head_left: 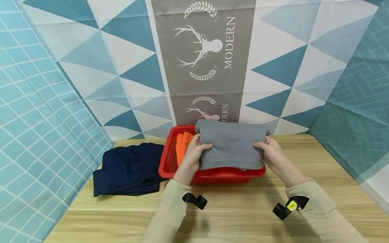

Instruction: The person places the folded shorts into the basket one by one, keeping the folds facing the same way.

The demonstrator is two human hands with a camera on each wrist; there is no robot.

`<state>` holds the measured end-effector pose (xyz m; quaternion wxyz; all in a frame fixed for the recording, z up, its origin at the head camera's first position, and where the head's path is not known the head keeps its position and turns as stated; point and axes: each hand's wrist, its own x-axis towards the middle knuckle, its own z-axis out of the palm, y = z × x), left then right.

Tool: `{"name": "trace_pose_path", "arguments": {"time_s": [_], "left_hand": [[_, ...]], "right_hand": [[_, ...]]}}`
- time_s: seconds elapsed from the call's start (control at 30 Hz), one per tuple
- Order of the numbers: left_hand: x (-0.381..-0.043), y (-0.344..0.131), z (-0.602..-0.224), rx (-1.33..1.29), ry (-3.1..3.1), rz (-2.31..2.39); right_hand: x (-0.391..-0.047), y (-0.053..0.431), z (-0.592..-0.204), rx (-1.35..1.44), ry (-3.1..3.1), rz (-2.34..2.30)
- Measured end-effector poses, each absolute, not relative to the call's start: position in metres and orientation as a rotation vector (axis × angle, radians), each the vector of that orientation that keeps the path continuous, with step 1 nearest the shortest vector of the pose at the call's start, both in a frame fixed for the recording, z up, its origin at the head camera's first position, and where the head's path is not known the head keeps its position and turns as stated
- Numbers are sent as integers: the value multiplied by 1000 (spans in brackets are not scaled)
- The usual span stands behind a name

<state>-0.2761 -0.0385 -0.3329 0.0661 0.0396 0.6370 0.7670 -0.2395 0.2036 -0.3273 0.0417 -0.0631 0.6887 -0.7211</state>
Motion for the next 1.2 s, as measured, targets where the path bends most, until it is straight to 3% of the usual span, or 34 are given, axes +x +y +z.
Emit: {"name": "trace_pose_path", "arguments": {"time_s": [0.7, 1.2], "left_hand": [[-283, -81, -352, 72, 2025, 2309], [-281, -93, -361, 76, 2662, 1638]], "right_hand": [[-262, 166, -350, -200, 2101, -2075], [-266, 161, -362, -84, 2440, -1701]]}}
